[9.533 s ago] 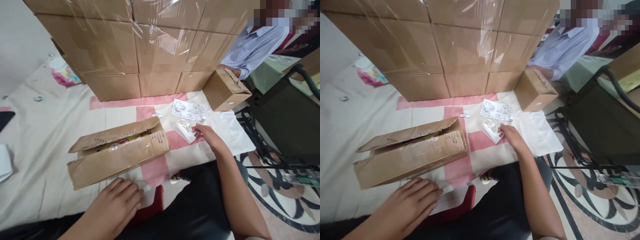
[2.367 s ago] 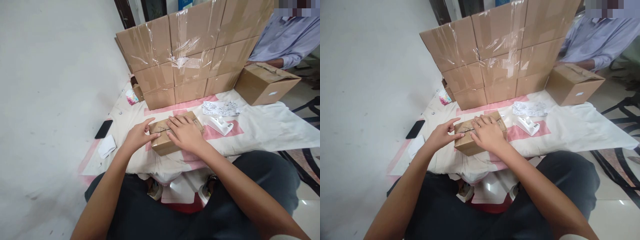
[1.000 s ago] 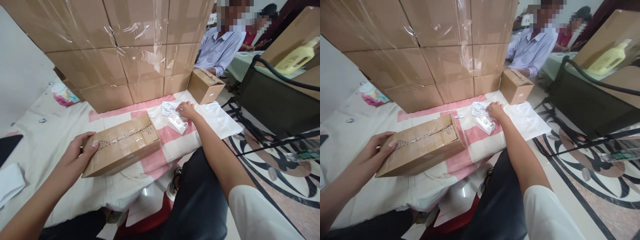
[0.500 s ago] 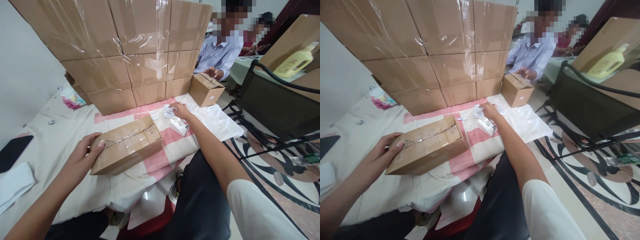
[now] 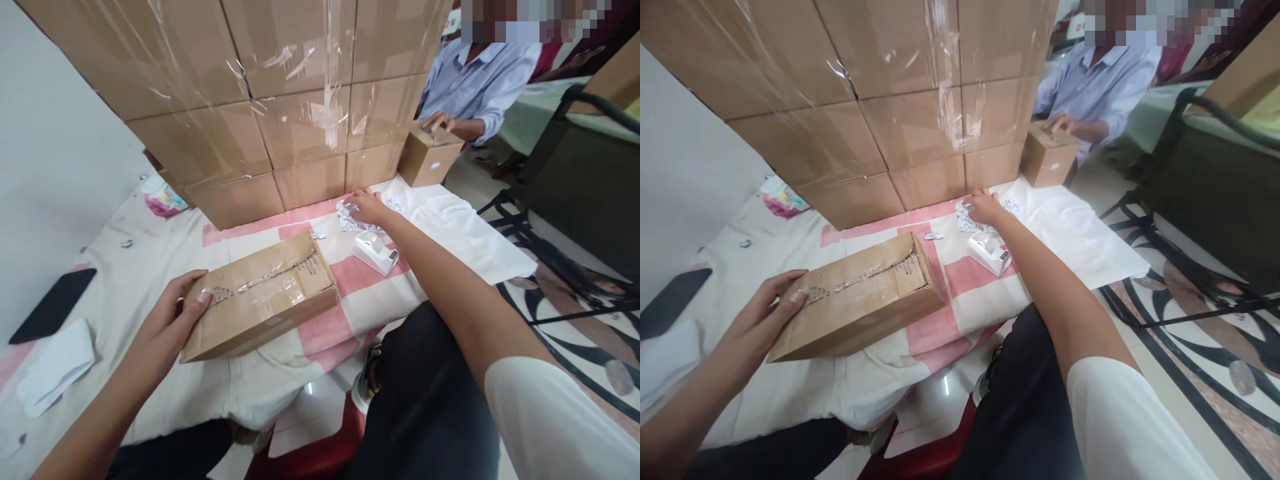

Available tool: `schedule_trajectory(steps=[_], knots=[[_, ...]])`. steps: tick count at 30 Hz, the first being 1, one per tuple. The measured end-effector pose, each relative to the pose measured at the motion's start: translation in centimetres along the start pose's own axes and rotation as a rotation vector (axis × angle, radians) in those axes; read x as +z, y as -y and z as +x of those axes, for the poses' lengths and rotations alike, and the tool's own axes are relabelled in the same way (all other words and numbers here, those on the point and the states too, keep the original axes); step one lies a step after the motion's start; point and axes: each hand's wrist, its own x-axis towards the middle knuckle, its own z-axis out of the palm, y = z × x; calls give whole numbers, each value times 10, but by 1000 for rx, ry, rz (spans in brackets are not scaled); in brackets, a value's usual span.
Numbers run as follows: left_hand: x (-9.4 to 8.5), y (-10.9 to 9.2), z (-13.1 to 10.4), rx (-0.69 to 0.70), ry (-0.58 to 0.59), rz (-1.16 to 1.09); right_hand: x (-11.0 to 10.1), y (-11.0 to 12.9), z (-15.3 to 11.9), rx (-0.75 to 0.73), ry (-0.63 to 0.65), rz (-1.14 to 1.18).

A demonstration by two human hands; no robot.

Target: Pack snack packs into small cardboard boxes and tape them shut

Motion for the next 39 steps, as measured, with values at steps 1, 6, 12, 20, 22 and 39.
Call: schedule_trajectory(steps=[1, 6, 12, 20, 22, 39], knots=[[0, 0, 0, -9, -13, 18, 2, 1, 3, -19, 0, -6], [-2, 1, 4, -30, -63, 115, 15, -2, 8, -33, 1, -5], [-7, 8, 7, -53, -72, 175, 15, -23, 5, -37, -35, 123], [-6, 8, 3, -11, -57, 164, 8, -33, -8, 73, -210, 186], [-5, 6, 2, 0, -63, 148, 7, -32, -12, 111, -240, 205], [-20, 2, 16, 145, -105, 247, 1, -42, -39, 141, -463, 513]])
